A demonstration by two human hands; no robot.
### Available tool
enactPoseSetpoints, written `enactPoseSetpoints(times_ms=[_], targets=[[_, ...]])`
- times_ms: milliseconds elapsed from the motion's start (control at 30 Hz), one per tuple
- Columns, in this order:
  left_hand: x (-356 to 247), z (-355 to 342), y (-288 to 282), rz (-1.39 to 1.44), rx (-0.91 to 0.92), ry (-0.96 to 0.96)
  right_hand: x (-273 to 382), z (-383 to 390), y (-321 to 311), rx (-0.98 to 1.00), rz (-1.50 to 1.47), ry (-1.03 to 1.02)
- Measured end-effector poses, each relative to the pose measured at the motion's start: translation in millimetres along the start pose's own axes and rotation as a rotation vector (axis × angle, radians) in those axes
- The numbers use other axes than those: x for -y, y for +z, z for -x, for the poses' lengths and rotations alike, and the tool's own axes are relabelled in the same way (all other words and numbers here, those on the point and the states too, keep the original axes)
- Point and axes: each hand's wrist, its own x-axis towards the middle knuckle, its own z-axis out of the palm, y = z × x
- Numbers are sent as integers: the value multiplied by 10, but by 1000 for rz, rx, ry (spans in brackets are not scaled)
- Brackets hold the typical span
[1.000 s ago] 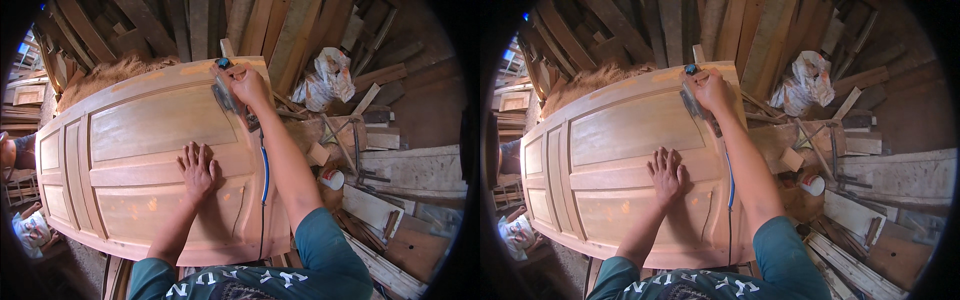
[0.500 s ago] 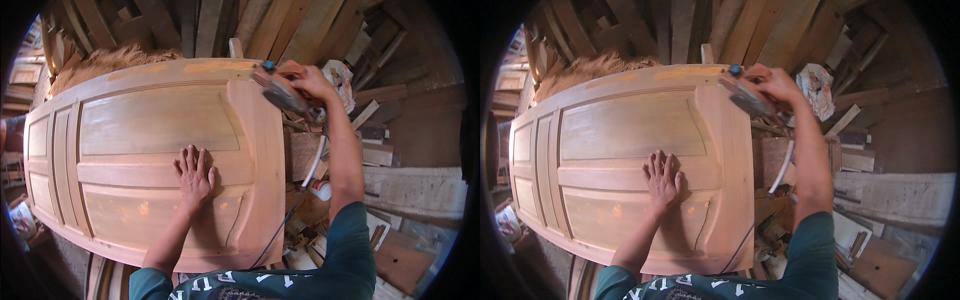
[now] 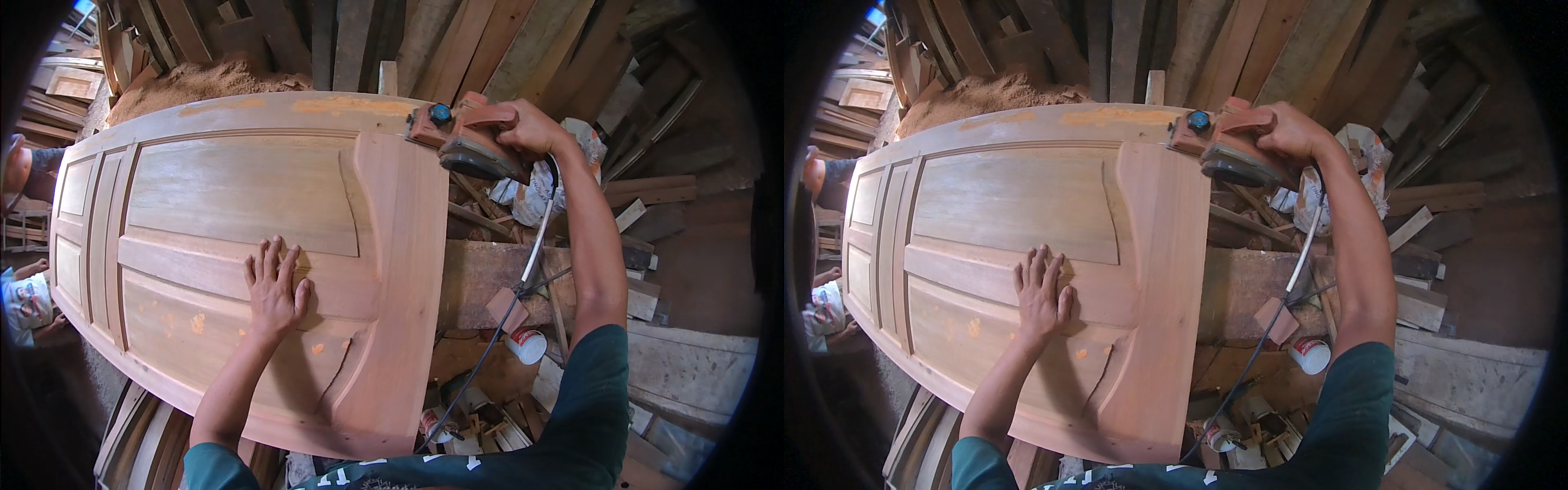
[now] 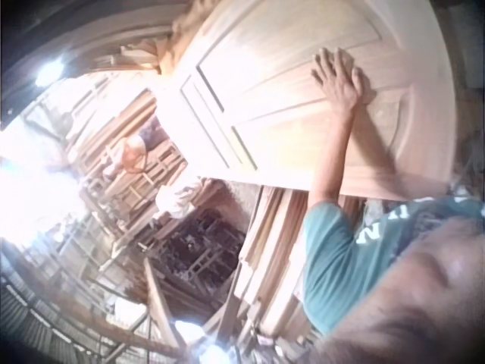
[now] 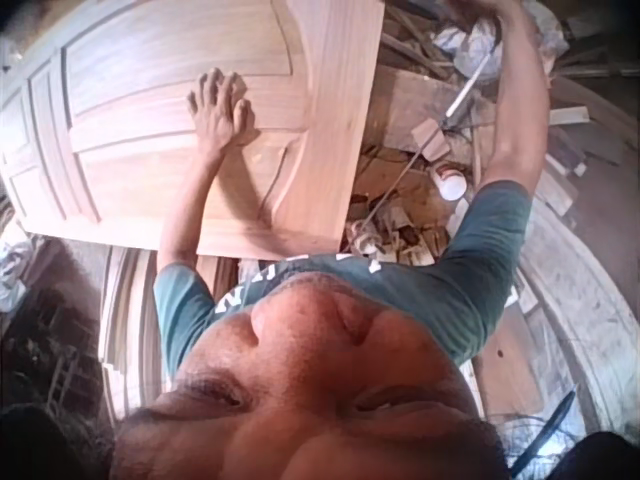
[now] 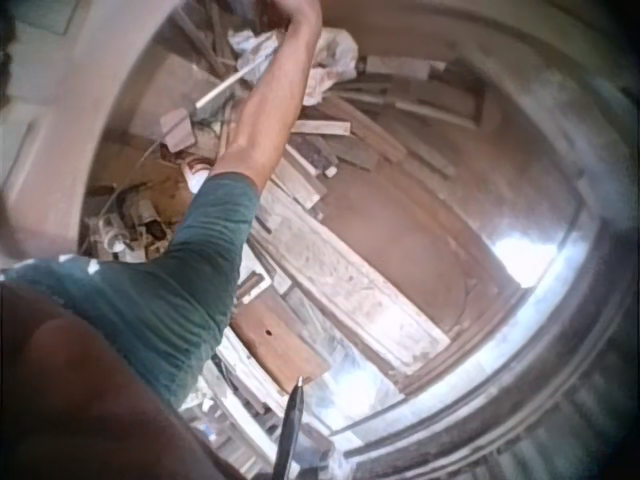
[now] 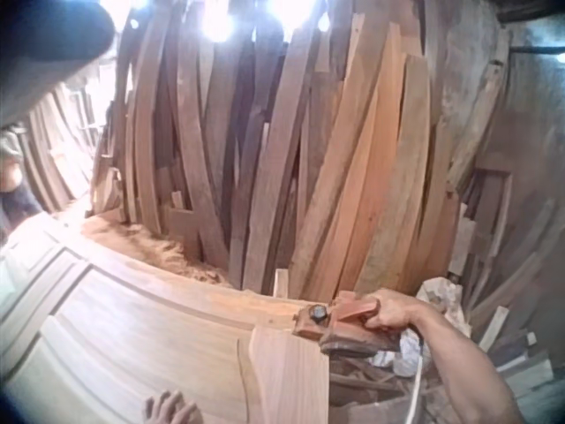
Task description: The person uses a power planer to smooth the surfaces and edges of a wooden door. They move the tool across the wooden frame and panels, creating wood shavings while stabilizing the door with one hand.
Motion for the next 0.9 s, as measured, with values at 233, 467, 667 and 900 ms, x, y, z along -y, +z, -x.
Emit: enactPoseSetpoints(times_ms=[233, 467, 667, 900], targets=[[-55, -33, -1, -8, 17, -2, 169, -355, 119, 21, 42, -73], [-62, -14, -14, -18, 10, -1, 599, -727, 386, 58, 148, -233], [-36, -29, 14, -8, -8, 14, 981, -1348, 777, 74, 126, -432], [-33, -14, -3, 20, -18, -8, 1777, -1902, 1316, -36, 17, -429]])
